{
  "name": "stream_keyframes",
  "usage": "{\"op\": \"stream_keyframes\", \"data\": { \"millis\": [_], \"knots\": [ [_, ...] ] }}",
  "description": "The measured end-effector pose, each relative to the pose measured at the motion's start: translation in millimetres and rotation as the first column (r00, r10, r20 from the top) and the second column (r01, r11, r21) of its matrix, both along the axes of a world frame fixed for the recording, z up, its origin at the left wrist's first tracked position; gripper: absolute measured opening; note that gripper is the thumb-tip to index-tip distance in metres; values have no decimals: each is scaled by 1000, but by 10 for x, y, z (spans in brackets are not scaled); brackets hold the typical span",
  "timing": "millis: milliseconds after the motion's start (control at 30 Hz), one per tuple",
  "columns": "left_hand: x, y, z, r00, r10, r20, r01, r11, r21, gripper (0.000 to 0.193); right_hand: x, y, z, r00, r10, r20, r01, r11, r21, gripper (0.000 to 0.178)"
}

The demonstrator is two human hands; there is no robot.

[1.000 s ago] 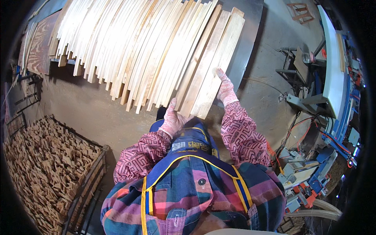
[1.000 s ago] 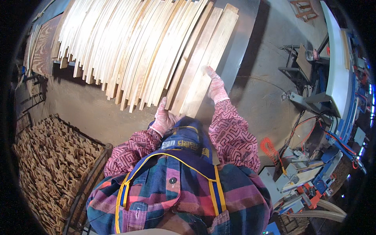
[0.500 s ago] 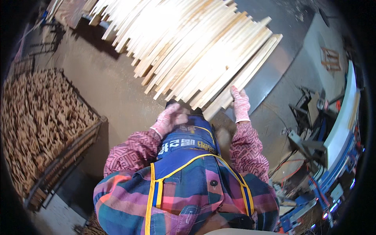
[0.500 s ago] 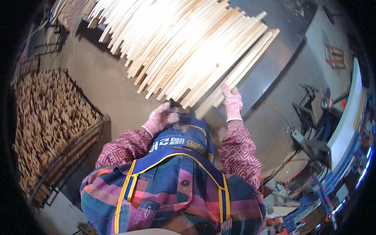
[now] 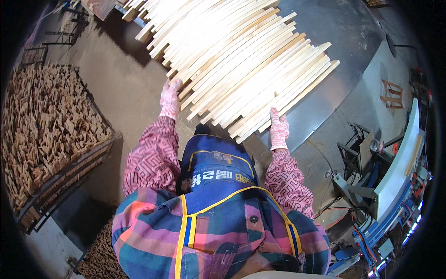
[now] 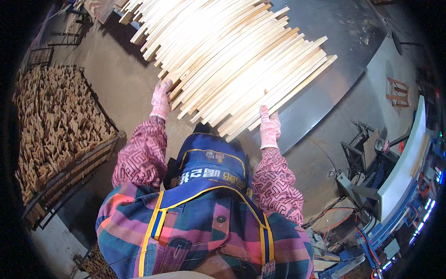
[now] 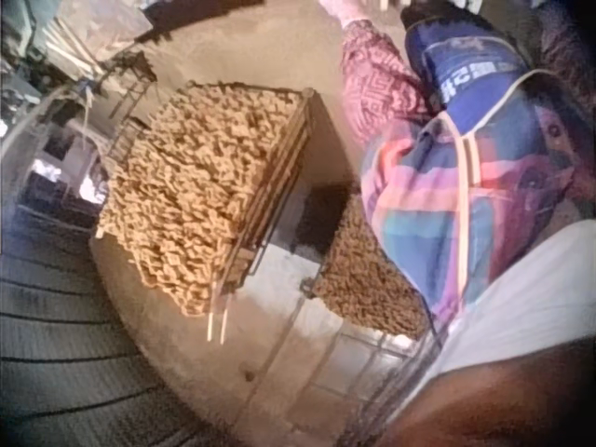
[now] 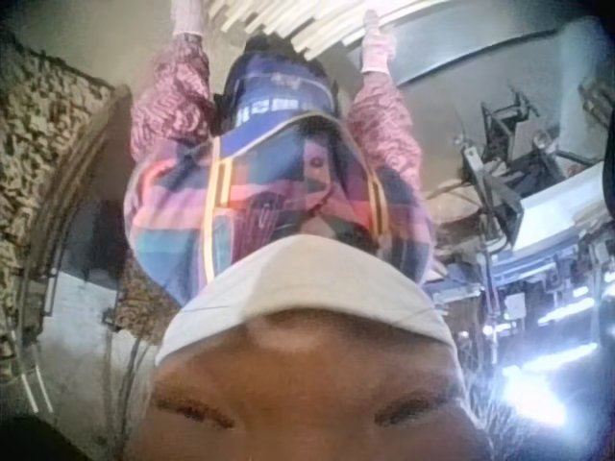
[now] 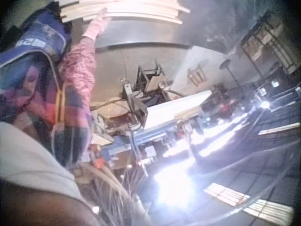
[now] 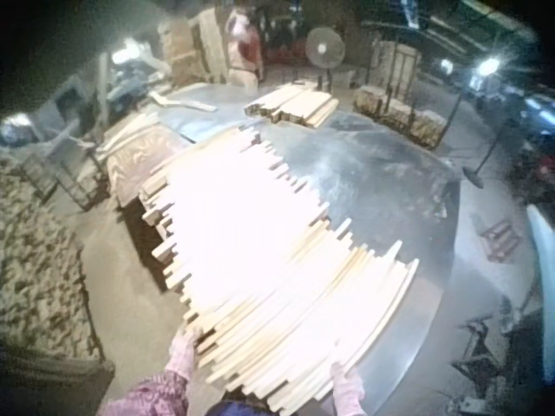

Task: The person stacks and arranges wooden planks on a metal table and a conveyor belt. They repeatedly pick up bundles of planks, align them, and place them in organized piles.

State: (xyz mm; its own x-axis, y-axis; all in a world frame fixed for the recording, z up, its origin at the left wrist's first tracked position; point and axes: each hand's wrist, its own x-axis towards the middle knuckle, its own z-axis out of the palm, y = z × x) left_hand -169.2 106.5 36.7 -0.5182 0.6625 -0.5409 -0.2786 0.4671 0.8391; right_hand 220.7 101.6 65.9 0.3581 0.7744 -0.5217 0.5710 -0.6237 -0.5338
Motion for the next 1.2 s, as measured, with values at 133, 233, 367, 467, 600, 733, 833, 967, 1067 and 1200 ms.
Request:
{"op": "stream_keyframes", "data": {
  "millis": [133, 233, 367, 467, 600, 733, 833, 967, 1067, 1200],
  "knots": [
    [269, -367, -1, 938, -239, -252, 269, 959, 90, 61, 247, 0, -240, 995, -96, 4, 96, 995, -6, 93],
    [765, -903, 113, 940, -332, 82, 334, 943, -13, 60, 685, -44, -286, 969, -233, 81, 223, 968, 115, 95],
    [964, -976, 157, 728, -670, -149, 650, 742, -163, 43, 1535, -86, -118, 960, -86, -266, 135, 975, 174, 71],
    [759, -273, 0, 582, -624, -521, 724, 689, -17, 33, 1957, 86, -184, 987, 149, 66, -157, 978, 140, 60],
    [950, 853, -394, 602, -377, -703, 638, 757, 140, 35, 1874, 359, -475, 943, -220, -248, 306, 864, 400, 59],
    [1588, 1236, -612, 972, -236, 18, 209, 891, 404, 69, 1477, 416, -397, 658, -303, -689, 650, 690, 318, 73],
    [1620, 1241, -482, 856, -414, 311, 324, 896, 303, 89, 1324, 406, -67, 390, -61, -919, 622, 753, 215, 86],
    [1449, 1138, -153, 664, -667, 338, 657, 736, 160, 93, 1243, 241, 239, 104, -114, -988, 432, 900, -58, 86],
    [1449, 1257, 112, 608, -680, 410, 639, 725, 257, 93, 1134, 56, 272, 46, -163, -986, 523, 845, -116, 85],
    [1315, 1692, 612, 563, -771, 299, 719, 635, 283, 91, 869, 2, 290, 47, -175, -983, 632, 768, -106, 78]
  ]
}}
